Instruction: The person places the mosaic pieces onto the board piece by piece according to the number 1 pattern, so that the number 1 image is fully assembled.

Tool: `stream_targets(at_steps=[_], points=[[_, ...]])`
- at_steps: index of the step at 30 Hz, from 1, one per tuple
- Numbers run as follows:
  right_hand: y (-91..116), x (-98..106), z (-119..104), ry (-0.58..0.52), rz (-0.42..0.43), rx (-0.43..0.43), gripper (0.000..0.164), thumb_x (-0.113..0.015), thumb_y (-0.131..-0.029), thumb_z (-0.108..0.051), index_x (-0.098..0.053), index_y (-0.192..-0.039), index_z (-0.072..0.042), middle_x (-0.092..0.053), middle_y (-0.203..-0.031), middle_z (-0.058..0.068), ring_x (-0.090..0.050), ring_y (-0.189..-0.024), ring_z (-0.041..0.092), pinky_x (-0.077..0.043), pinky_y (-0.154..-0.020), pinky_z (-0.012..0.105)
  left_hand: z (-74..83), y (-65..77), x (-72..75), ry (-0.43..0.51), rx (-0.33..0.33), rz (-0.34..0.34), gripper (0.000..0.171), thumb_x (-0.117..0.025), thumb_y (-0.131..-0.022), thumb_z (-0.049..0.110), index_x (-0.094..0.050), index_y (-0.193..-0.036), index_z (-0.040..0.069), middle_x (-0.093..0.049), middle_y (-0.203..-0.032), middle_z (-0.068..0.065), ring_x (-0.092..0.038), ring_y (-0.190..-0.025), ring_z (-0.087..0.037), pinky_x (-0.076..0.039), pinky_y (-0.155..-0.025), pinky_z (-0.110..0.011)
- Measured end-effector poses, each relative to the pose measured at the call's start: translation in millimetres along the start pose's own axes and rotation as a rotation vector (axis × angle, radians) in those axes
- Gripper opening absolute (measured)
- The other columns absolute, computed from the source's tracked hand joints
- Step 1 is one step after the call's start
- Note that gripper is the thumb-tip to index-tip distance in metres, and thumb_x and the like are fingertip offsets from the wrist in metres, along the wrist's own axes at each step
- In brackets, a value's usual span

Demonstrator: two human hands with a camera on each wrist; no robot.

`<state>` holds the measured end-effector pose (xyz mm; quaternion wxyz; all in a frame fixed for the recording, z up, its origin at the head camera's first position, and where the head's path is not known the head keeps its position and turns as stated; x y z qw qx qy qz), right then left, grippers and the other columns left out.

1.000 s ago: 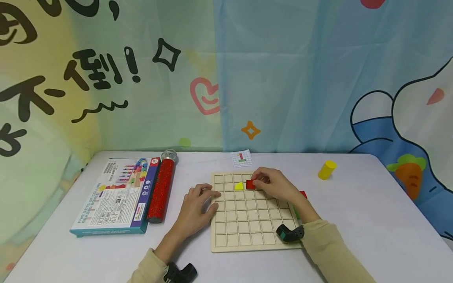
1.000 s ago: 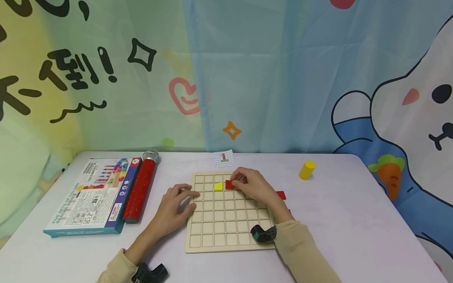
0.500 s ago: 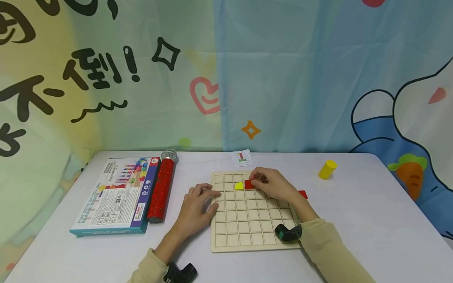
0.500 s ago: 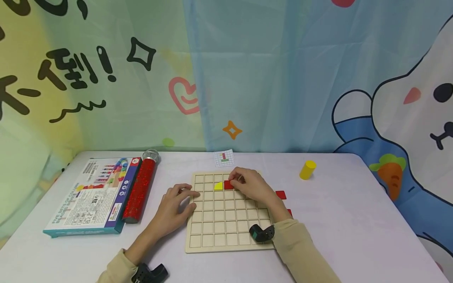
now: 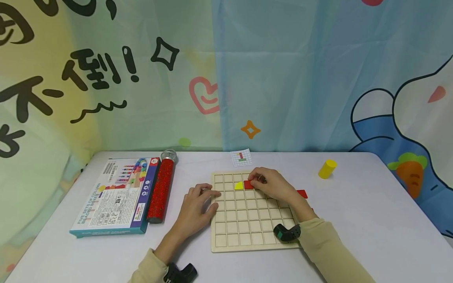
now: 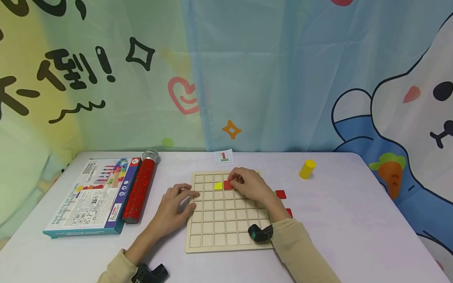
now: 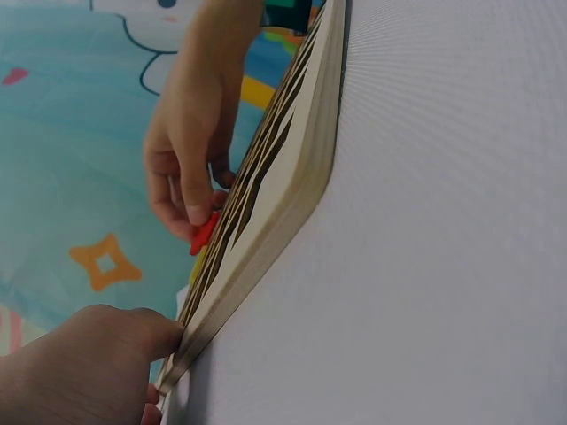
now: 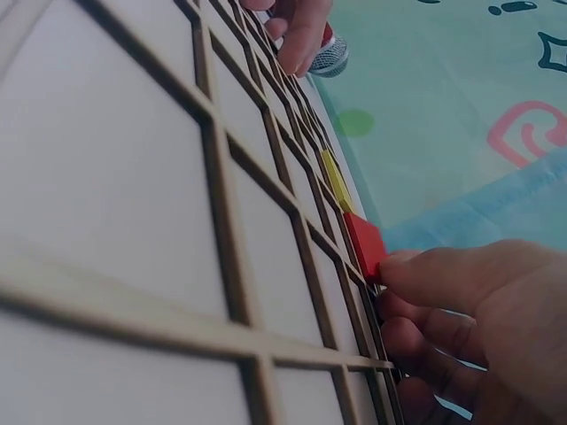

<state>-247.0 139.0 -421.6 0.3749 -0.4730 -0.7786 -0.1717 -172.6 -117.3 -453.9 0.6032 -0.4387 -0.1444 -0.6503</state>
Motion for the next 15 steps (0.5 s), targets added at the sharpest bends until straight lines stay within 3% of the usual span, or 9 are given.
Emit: stream_targets(at_steps=[15], points=[[0.5,-1.1,-1.8,0.035,-0.010,0.004,0.009,-0.059,-0.092,-0.016,-0.064,-0.098,-0.012,-0.059,-0.086,-0.001,-0.050,-0.075,0.012,-0.043,-0.068,0.026,-3.2,-0.6,-1.3,0.006,0.008,-0.020,0.027,-0.064,-0.086,0.020,-0.067,-0.112,0.026,-0.055,-0.125,-0.005,-0.047,-0.111,-0.024,-0.034,-0.088,-0.040]])
Point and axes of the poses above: each hand's wrist, its own y-axis away from the middle knuckle, its own x-axis out of the back of the hand, z = x × y, the point moved 1 cm from there along -y, towards the middle knuckle
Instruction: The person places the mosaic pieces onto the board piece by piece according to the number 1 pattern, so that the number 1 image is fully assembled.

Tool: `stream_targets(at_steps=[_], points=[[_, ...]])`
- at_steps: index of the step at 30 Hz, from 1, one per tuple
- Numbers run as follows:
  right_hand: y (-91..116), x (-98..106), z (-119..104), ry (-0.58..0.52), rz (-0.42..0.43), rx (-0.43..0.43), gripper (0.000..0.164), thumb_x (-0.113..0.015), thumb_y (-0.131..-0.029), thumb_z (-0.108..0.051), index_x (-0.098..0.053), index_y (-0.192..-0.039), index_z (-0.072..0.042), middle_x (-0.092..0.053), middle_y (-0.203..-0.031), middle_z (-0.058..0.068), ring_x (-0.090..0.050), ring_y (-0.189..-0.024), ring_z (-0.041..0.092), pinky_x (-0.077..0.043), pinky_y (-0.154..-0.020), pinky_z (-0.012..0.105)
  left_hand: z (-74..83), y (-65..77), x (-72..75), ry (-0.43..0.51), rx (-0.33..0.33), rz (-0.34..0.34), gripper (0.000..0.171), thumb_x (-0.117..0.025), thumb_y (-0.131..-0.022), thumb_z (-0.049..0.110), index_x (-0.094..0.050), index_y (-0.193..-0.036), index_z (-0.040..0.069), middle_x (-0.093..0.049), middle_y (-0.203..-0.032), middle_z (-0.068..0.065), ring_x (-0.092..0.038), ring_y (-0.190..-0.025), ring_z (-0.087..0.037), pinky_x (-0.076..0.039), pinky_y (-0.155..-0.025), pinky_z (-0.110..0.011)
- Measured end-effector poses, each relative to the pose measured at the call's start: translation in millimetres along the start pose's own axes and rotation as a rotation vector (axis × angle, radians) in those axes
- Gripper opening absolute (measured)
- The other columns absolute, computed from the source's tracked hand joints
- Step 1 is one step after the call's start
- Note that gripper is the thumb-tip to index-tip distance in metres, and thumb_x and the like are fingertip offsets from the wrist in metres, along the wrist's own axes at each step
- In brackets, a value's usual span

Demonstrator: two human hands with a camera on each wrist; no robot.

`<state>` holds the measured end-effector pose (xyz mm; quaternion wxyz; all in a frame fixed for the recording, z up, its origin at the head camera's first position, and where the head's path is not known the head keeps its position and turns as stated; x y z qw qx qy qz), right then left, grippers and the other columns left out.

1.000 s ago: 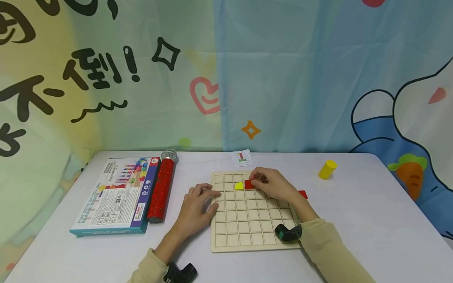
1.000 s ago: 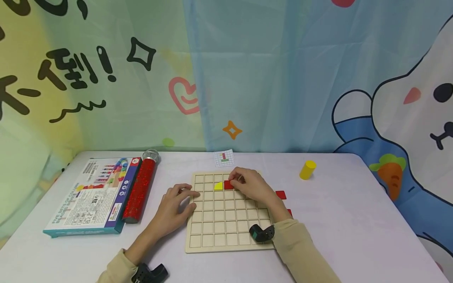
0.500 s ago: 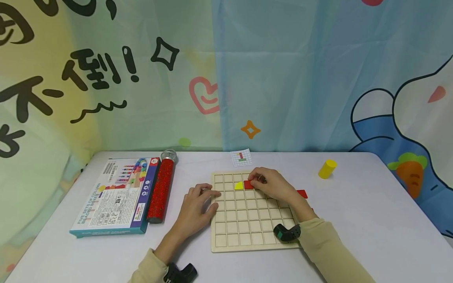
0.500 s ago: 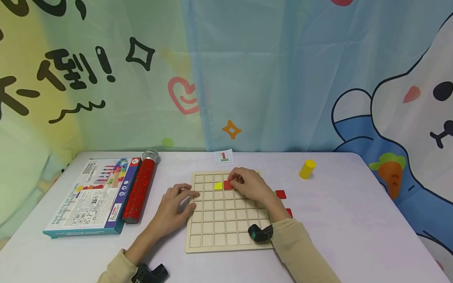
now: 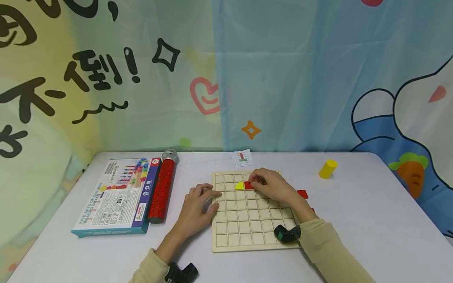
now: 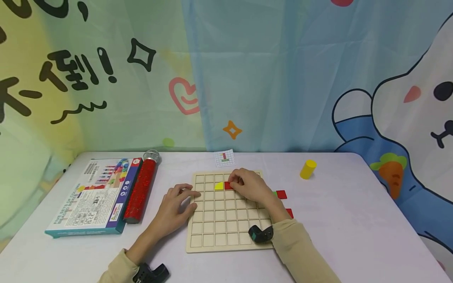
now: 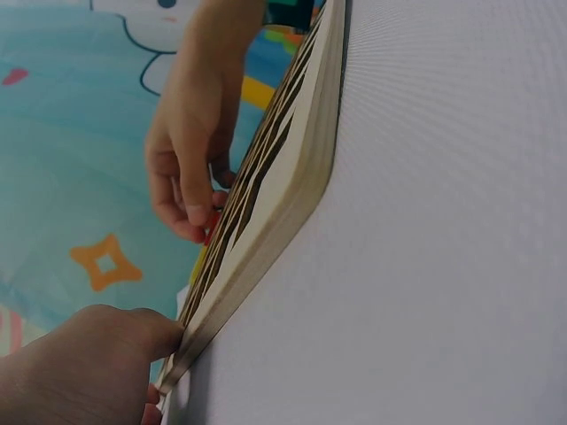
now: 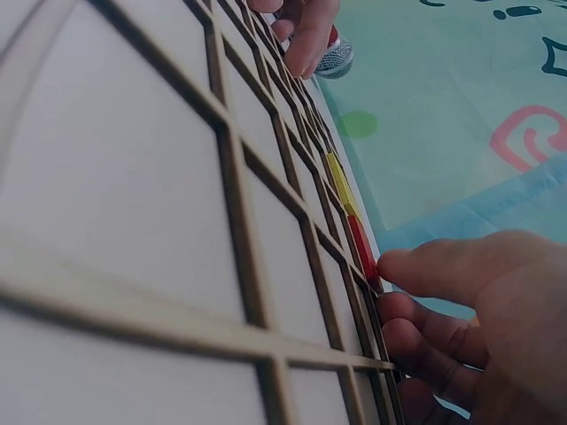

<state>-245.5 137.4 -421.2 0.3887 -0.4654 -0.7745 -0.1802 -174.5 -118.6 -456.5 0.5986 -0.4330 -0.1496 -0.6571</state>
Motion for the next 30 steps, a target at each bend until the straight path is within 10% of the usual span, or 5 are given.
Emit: stream_targets(at_steps=[30], points=[[26,22,3,-0.095,0.035,-0.001,0.013,-0.059,-0.093,-0.017,-0.063,-0.104,-0.011,-0.064,-0.097,-0.001,-0.055,-0.089,0.015,-0.046,-0.077,0.029,2.9,0.6,0.5,-0.025,-0.030,0.033,0.027,-0.067,-0.083,0.019,-0.068,-0.110,0.022,-0.055,-0.123,-0.006,-0.048,-0.109,-0.024,-0.035,-0.086,-0.040]])
Point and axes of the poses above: each hand's wrist, its own y-axis away from the middle knuckle, its own x-axis out of the back of the hand, z = x × y, the point moved 1 cm from there along -y, towards the middle knuckle
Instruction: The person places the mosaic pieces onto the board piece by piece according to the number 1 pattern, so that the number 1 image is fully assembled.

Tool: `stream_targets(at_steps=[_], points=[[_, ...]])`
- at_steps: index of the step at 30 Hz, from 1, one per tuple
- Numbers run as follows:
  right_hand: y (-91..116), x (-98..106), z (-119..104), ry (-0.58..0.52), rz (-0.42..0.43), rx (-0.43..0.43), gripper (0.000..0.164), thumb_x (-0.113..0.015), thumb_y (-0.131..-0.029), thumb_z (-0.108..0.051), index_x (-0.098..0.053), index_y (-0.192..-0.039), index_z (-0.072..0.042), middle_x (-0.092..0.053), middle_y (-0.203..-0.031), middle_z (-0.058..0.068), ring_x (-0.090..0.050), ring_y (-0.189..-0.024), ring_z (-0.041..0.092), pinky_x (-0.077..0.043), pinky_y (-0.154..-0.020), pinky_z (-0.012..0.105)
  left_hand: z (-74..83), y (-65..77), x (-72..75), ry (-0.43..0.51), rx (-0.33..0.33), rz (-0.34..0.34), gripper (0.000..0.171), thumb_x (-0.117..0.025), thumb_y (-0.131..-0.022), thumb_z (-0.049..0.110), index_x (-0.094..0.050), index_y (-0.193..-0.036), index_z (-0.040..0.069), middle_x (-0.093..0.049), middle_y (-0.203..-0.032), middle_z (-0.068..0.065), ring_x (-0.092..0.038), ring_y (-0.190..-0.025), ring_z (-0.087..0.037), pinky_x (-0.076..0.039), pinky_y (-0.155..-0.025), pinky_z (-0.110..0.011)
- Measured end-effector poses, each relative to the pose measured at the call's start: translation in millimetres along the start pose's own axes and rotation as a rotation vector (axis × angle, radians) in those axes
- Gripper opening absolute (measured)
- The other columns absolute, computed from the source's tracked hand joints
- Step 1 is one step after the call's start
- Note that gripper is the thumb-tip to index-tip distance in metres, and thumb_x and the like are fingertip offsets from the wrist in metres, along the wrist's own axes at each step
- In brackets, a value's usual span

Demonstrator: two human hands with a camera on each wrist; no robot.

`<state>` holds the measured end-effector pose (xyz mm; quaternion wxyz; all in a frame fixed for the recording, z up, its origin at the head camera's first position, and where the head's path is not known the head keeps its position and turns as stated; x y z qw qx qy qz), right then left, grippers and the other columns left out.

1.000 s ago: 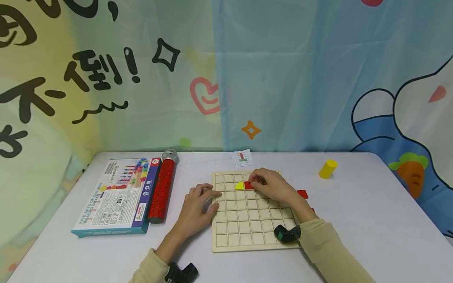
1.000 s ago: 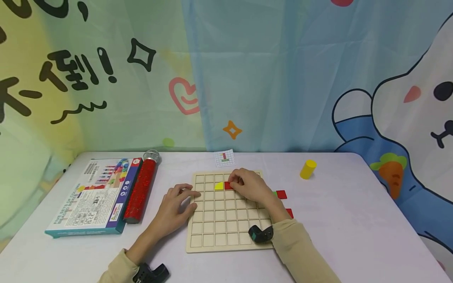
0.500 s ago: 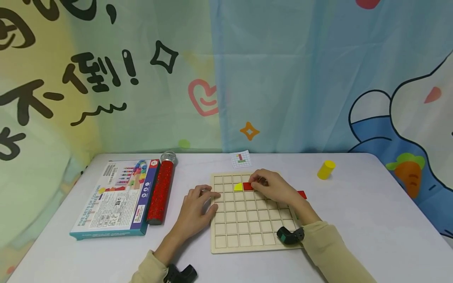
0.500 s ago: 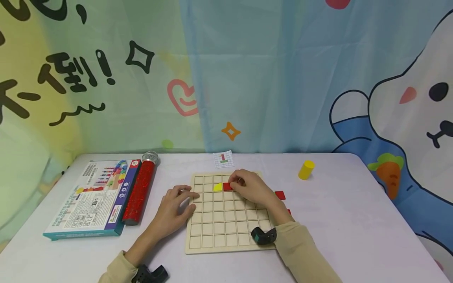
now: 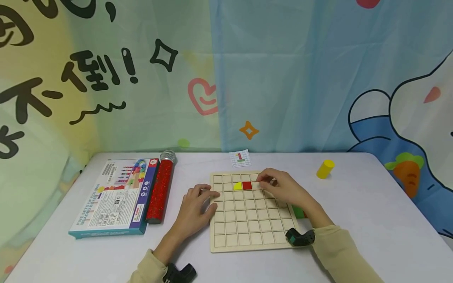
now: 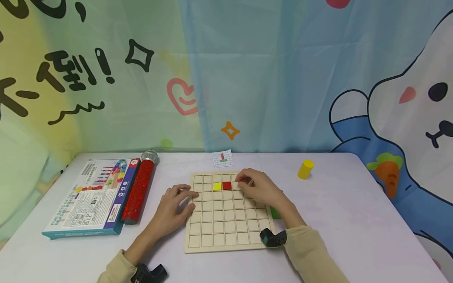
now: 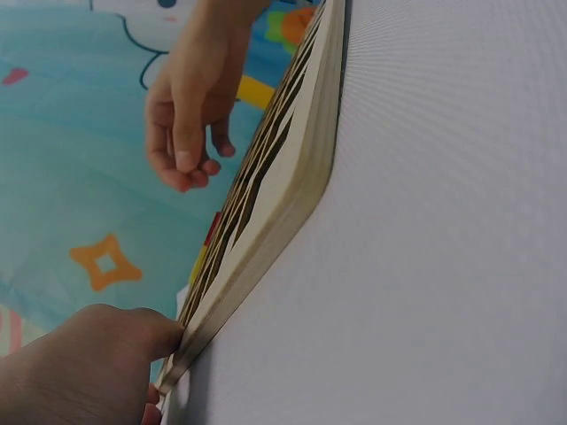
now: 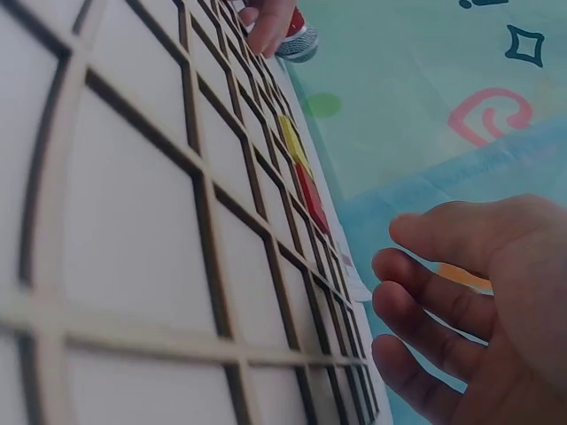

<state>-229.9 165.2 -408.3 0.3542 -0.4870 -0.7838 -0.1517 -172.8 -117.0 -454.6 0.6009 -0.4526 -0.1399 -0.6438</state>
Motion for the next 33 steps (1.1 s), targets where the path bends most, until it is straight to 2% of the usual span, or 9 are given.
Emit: stream_targets(at_steps=[16,27,33], points=[[24,24,11,0.053,0.021,0.004,0.017,-0.060,-0.092,-0.015,-0.062,-0.107,-0.009,-0.064,-0.098,0.000,-0.055,-0.090,0.014,-0.048,-0.078,0.028,0.1,-0.8,0.0,0.021,0.013,-0.019,0.026,-0.065,-0.085,0.019,-0.067,-0.110,0.024,-0.055,-0.124,-0.006,-0.048,-0.110,-0.024,-0.035,-0.087,-0.040],[49,42,39,0.098,0.062,-0.092,0.018,-0.060,-0.093,-0.021,-0.062,-0.107,-0.011,-0.064,-0.099,-0.001,-0.054,-0.090,0.012,-0.048,-0.079,0.026,0.3,0.3,-0.5,0.008,-0.013,0.000,0.026,-0.065,-0.085,0.019,-0.067,-0.110,0.023,-0.056,-0.123,-0.006,-0.049,-0.108,-0.024,-0.036,-0.086,-0.041],[59,50,50,0.125,0.058,-0.104,0.019,-0.060,-0.092,-0.022,-0.062,-0.108,-0.010,-0.065,-0.099,-0.001,-0.055,-0.090,0.009,-0.048,-0.080,0.026,0.0,0.0,-0.4,0.003,-0.004,0.002,0.026,-0.066,-0.084,0.019,-0.068,-0.109,0.022,-0.056,-0.123,-0.007,-0.049,-0.109,-0.025,-0.035,-0.086,-0.042]])
Point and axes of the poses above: each hand's wrist, its own y-axis away from the middle knuckle, its own x-axis out of the back of the hand, z = x × y, the point moved 1 cm from there along -y, towards the middle knuckle
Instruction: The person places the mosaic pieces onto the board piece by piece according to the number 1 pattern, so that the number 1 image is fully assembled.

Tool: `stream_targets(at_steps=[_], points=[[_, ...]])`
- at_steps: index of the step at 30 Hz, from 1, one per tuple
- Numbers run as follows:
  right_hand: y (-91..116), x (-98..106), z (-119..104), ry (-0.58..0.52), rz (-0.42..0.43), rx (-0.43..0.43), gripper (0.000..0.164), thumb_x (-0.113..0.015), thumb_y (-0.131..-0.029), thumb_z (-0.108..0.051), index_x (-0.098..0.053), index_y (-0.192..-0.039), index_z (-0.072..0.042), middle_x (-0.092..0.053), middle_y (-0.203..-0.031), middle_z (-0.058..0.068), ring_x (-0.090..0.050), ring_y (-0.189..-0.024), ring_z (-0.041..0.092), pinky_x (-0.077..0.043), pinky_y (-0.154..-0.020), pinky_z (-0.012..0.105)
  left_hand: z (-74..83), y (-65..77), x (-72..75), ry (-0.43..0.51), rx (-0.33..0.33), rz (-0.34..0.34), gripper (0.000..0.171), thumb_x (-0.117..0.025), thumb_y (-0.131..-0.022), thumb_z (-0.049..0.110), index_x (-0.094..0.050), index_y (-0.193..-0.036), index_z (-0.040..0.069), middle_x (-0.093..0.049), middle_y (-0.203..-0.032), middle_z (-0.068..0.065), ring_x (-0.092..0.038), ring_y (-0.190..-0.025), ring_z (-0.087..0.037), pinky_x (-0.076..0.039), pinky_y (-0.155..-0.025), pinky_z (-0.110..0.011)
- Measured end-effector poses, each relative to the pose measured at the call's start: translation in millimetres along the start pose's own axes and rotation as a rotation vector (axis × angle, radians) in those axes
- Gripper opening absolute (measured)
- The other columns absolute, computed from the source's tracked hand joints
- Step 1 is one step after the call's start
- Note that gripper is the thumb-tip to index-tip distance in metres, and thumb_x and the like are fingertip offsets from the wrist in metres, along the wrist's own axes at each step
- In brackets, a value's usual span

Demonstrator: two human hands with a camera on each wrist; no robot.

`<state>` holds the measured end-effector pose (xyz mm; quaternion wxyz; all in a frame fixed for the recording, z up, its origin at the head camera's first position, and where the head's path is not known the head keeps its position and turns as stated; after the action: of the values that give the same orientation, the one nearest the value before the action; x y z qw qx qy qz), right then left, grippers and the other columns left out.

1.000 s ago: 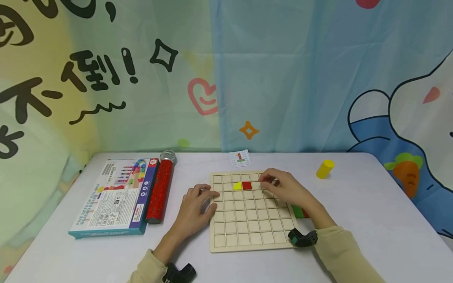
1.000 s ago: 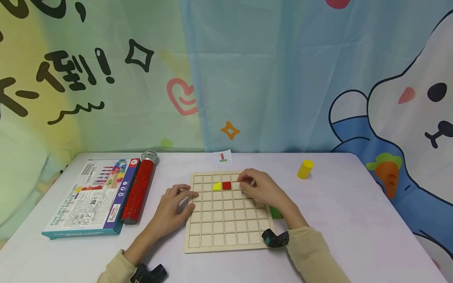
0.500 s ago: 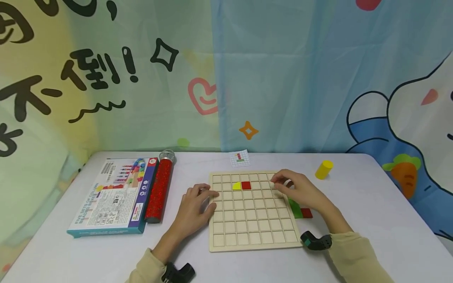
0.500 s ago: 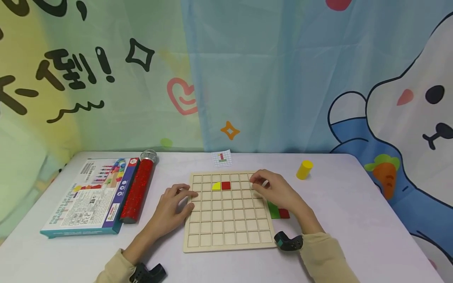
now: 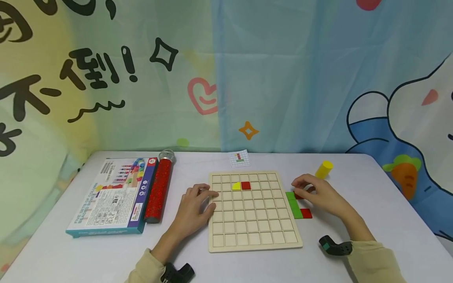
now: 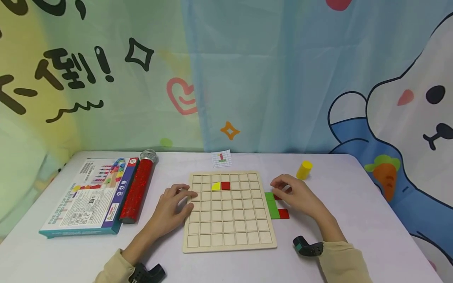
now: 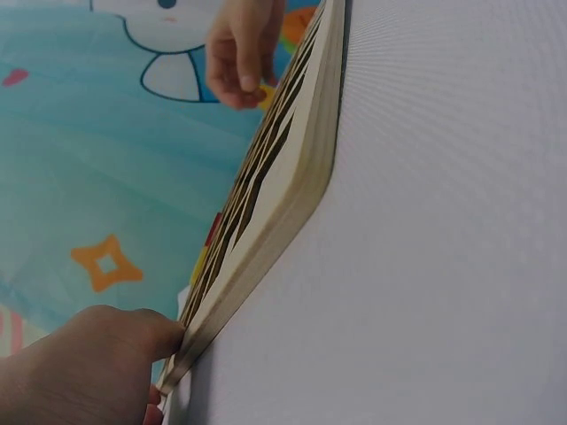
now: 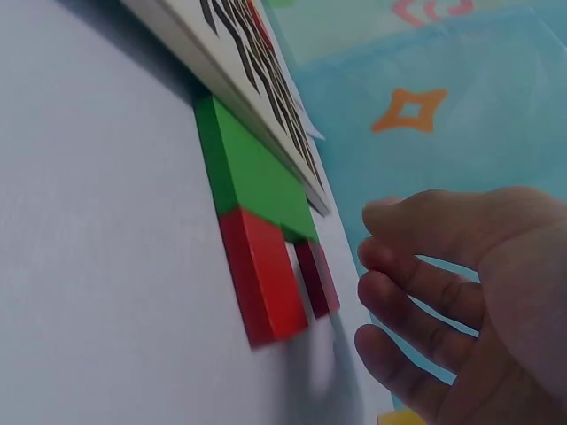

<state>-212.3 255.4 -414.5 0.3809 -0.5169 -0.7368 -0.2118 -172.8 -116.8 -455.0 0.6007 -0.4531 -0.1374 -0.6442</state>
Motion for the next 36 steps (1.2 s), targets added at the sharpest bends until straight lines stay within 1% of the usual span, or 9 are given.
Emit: stream_targets(at_steps=[3,10,16,19,25,29,33,36], points=[[2,2,4,0.008,-0.003,-0.003,0.021,-0.062,-0.091,-0.021,-0.062,-0.109,-0.010,-0.065,-0.103,0.001,-0.055,-0.092,0.011,-0.048,-0.081,0.027,0.6,-0.2,0.8,0.003,0.005,-0.002,0.026,-0.066,-0.084,0.018,-0.068,-0.110,0.022,-0.056,-0.122,-0.007,-0.049,-0.108,-0.025,-0.035,-0.086,-0.042],[9,5,12,0.057,-0.027,-0.023,0.029,-0.065,-0.089,-0.023,-0.062,-0.114,-0.008,-0.065,-0.111,0.004,-0.057,-0.101,0.021,-0.049,-0.086,0.034,0.3,0.3,1.1,0.011,0.017,-0.017,0.027,-0.066,-0.084,0.019,-0.067,-0.111,0.023,-0.055,-0.124,-0.006,-0.048,-0.111,-0.024,-0.035,-0.087,-0.041],[12,5,16,0.085,-0.041,-0.028,0.032,-0.069,-0.085,-0.026,-0.063,-0.113,-0.011,-0.063,-0.110,0.002,-0.055,-0.103,0.021,-0.046,-0.088,0.036,-0.7,-0.2,1.2,0.026,0.026,-0.033,0.027,-0.065,-0.085,0.018,-0.067,-0.112,0.024,-0.054,-0.125,-0.005,-0.047,-0.111,-0.024,-0.035,-0.089,-0.040],[11,3,17,0.106,-0.043,-0.045,0.031,-0.070,-0.084,-0.026,-0.064,-0.111,-0.012,-0.062,-0.106,0.001,-0.055,-0.099,0.020,-0.046,-0.086,0.034,-1.1,-0.1,0.8,0.025,0.026,-0.036,0.027,-0.065,-0.086,0.019,-0.067,-0.112,0.025,-0.054,-0.125,-0.005,-0.047,-0.111,-0.023,-0.035,-0.088,-0.040],[8,2,18,0.160,-0.025,-0.072,0.029,-0.073,-0.081,-0.027,-0.065,-0.104,-0.013,-0.060,-0.094,-0.002,-0.050,-0.086,0.015,-0.044,-0.074,0.024,-1.3,-0.7,1.1,0.019,0.021,-0.035,0.027,-0.065,-0.086,0.019,-0.066,-0.112,0.025,-0.054,-0.125,-0.005,-0.048,-0.110,-0.023,-0.035,-0.088,-0.040],[7,1,19,0.183,-0.011,-0.068,0.029,-0.074,-0.080,-0.030,-0.064,-0.102,-0.013,-0.060,-0.092,-0.003,-0.049,-0.083,0.014,-0.044,-0.071,0.023,-1.4,-0.6,1.6,0.011,0.006,-0.017,0.027,-0.065,-0.085,0.019,-0.067,-0.111,0.024,-0.055,-0.125,-0.006,-0.048,-0.109,-0.023,-0.035,-0.087,-0.041],[8,1,18,0.164,0.003,-0.074,0.029,-0.072,-0.082,-0.033,-0.063,-0.101,-0.014,-0.059,-0.089,-0.003,-0.049,-0.082,0.014,-0.043,-0.069,0.022,-1.4,0.4,1.2,0.009,-0.015,0.003,0.026,-0.066,-0.085,0.019,-0.067,-0.110,0.023,-0.055,-0.123,-0.006,-0.049,-0.108,-0.023,-0.036,-0.086,-0.041],[10,1,17,0.135,0.011,-0.080,0.028,-0.071,-0.083,-0.032,-0.062,-0.102,-0.013,-0.058,-0.085,-0.002,-0.048,-0.079,0.013,-0.042,-0.067,0.022,-1.1,0.4,0.8,0.024,-0.013,-0.004,0.026,-0.065,-0.085,0.018,-0.067,-0.110,0.023,-0.055,-0.124,-0.007,-0.048,-0.109,-0.024,-0.035,-0.086,-0.041]])
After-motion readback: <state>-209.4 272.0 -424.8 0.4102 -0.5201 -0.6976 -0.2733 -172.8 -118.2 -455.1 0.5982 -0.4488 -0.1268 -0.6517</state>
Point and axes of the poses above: each hand's wrist, its own y-axis away from the middle knuckle, its own x-axis out of the back of the hand, z = x × y, the point moved 1 cm from there along -y, towards the middle knuckle
